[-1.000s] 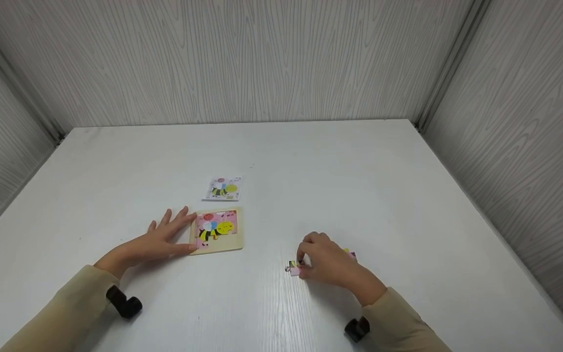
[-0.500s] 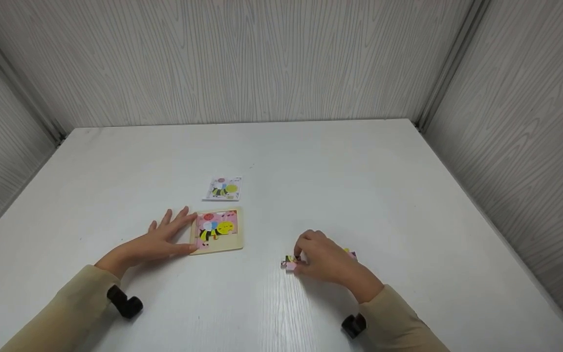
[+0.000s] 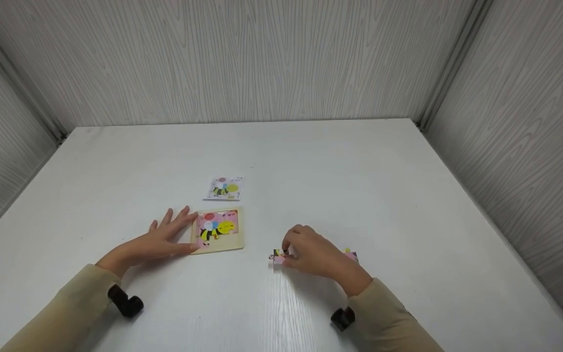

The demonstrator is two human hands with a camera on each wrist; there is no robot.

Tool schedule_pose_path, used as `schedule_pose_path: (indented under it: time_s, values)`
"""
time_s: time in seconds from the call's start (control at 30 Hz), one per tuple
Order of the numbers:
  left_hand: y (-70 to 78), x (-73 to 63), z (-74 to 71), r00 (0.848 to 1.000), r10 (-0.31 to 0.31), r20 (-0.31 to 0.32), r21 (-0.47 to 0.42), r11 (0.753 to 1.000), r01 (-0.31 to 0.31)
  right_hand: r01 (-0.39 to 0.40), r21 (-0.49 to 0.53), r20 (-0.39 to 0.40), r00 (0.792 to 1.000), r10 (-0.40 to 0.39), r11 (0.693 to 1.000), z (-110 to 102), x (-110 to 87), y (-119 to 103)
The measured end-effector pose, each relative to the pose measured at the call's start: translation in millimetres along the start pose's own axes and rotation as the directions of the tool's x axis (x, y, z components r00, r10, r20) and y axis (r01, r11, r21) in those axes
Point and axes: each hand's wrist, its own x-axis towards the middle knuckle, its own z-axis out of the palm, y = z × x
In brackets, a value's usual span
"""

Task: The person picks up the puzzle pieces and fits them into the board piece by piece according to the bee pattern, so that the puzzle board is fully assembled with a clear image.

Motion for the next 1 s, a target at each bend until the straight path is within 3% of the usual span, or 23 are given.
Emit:
schedule_pose_path:
  time_s: [0.4, 0.67, 1.0]
  values:
    - [-1.9, 0.1, 1.0, 1.000, -0.015, 0.006, -0.002, 1.000, 0.015, 0.020, 0.062, -0.009, 1.000, -0.020, 0.998, 5.1, 20.3, -8.0]
    - [-2.4, 1.5, 0.8, 1.000, -0.026, 0.007, -0.010, 1.000, 0.026, -0.077, 0.102, 0.039, 0.997, 0.073, 0.992, 4.0, 39.2, -16.0]
    - [-1.1, 2.8, 0.4, 1.000, -0.023, 0.008, -0.006, 1.000, 0.023, -0.058, 0.074, 0.065, 0.996, 0.054, 0.996, 11.3, 58.7, -22.8]
